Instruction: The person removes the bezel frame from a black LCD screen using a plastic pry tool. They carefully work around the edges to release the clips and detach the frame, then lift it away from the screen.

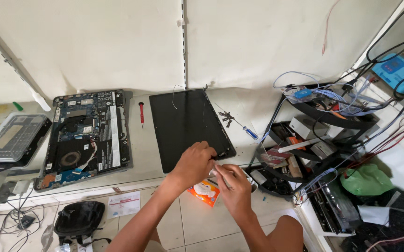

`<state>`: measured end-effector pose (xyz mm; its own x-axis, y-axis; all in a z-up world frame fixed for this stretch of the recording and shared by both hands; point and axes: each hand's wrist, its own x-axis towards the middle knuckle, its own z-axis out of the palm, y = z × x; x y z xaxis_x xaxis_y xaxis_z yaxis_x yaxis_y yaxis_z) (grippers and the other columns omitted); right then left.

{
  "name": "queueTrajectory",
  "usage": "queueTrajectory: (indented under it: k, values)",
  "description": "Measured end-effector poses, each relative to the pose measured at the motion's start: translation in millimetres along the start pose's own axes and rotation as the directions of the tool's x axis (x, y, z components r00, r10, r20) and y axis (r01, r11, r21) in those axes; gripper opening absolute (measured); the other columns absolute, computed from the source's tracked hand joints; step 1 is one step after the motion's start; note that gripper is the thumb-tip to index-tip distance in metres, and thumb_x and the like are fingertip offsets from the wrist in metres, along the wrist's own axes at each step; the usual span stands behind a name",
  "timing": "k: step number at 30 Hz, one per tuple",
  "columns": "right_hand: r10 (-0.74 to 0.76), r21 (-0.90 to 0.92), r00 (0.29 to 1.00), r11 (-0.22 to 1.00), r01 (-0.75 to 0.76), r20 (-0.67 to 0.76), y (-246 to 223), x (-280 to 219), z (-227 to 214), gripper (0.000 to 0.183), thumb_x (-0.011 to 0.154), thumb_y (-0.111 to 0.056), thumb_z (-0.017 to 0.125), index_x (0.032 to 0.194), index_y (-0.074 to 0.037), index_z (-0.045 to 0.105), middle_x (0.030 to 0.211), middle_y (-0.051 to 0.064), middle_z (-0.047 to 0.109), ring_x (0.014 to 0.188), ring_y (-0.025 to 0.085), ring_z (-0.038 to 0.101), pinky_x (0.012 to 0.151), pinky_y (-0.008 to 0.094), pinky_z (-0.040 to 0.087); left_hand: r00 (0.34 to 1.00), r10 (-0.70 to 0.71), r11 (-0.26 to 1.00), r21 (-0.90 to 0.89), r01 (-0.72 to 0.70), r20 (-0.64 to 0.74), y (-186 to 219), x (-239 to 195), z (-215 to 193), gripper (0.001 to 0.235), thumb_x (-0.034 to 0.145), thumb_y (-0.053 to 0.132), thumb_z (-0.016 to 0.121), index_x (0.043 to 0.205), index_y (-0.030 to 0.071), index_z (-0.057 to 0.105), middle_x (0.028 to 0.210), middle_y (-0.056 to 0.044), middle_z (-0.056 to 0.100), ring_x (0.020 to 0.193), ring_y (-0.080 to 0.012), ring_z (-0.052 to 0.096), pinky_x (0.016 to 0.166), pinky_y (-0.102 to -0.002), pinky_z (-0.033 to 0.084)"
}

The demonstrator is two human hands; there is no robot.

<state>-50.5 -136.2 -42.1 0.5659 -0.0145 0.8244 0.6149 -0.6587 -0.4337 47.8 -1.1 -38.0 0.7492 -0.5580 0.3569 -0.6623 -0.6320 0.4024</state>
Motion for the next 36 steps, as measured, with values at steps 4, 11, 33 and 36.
queueTrajectory:
  k: [4, 11, 33, 36]
  values:
    - [0.086, 0.04, 0.994, 0.996, -0.084, -0.069, -2, 0, 2, 0.021, 0.085, 0.003, 0.069, 0.104, -0.005, 0.072, 0.094, 0.006, 0.067, 0.083, 0.014, 0.067, 0.066, 0.024, 0.057, 0.996, -0.041, 0.998, -0.045, 0.044, 0.079, 6, 11, -3, 0.031, 0.086, 0.009, 0.048, 0.103, 0.01, 0.073, 0.092, -0.008, 0.061, 0.088, -0.0292, 0.06, 0.073, -0.04, 0.048]
    - [0.495, 0.224, 0.866, 0.839, -0.497, 0.067, 2, 13, -11, 0.019, 0.082, -0.004, 0.072, 0.1, -0.004, 0.077, 0.084, 0.003, 0.072, 0.07, 0.009, 0.063, 0.067, 0.021, 0.053, 0.988, -0.105, 0.992, -0.059, 0.112, 0.11, 16, 38, 1, 0.024, 0.083, 0.014, 0.049, 0.079, 0.011, 0.072, 0.088, -0.009, 0.064, 0.078, -0.0313, 0.062, 0.063, -0.043, 0.046]
    - [0.583, 0.388, 0.81, 0.733, -0.558, 0.064, 10, 15, -4, 0.019, 0.079, 0.005, 0.075, 0.098, 0.001, 0.077, 0.078, 0.018, 0.071, 0.056, 0.015, 0.064, 0.051, 0.027, 0.055, 0.859, -0.197, 0.935, -0.173, 0.309, 0.472, -7, 83, -1, 0.031, 0.078, 0.043, 0.076, 0.079, 0.011, 0.078, 0.081, -0.015, 0.072, 0.081, -0.0366, 0.069, 0.068, -0.044, 0.054]
    - [0.541, 0.31, 0.838, 0.786, -0.535, 0.072, 6, 10, 3, 0.016, 0.077, 0.0, 0.079, 0.093, -0.005, 0.079, 0.078, 0.01, 0.071, 0.057, 0.01, 0.062, 0.049, 0.023, 0.053, 0.858, -0.173, 0.945, -0.164, 0.283, 0.483, 1, 81, -7, 0.033, 0.082, 0.043, 0.072, 0.079, 0.01, 0.077, 0.077, -0.015, 0.071, 0.078, -0.0377, 0.069, 0.066, -0.044, 0.055]
